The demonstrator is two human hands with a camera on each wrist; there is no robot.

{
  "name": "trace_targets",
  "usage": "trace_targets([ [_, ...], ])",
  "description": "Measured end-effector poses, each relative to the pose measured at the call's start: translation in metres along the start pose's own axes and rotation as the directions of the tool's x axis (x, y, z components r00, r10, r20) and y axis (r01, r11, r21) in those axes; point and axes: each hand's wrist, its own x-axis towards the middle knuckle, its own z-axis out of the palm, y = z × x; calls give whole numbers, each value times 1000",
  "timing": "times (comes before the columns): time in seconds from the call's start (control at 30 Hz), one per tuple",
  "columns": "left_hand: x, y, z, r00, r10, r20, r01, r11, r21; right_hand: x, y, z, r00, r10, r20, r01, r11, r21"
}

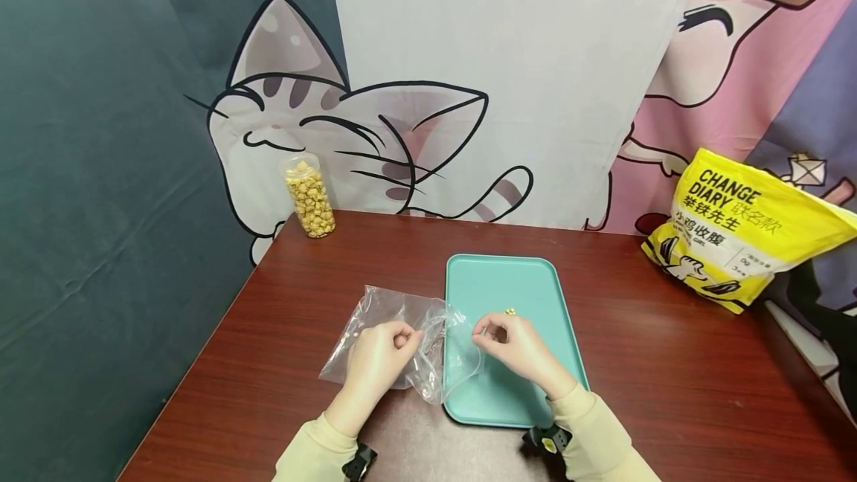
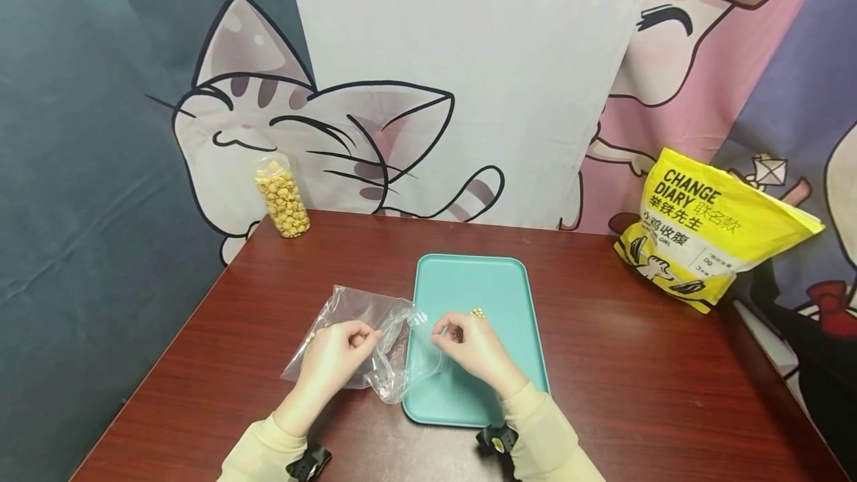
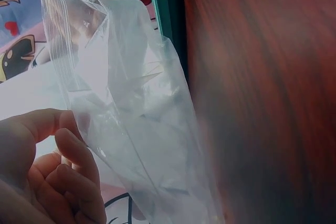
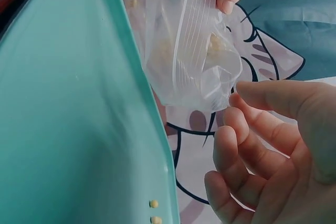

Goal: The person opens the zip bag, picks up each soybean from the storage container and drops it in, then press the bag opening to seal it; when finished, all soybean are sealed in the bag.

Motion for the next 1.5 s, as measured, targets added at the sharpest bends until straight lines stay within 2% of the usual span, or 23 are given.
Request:
trace_targets([
  [0.17,0,-1,0,1000,3,0,-3,1000,-2,4,7,-3,999,-2,-36,2,1000,3],
  [0.33,0,-1,0,1000,-6,3,6,1000,1,8,17,-12,995,30,-91,-30,1000,1],
  [0.6,0,-2,-1,1000,8,-9,-8,1000,13,10,39,-35,977,132,-167,-144,988,-58],
  [1.07,0,-3,1,999,26,-24,-26,1000,16,9,67,-38,964,235,-128,-252,956,-147],
  [1.27,1,-4,2,999,32,-30,-31,999,19,10,73,-37,956,283,-83,-293,943,-157],
  [1.5,1,-4,3,999,30,-32,-29,999,18,14,75,-36,951,297,-81,-307,935,-180],
])
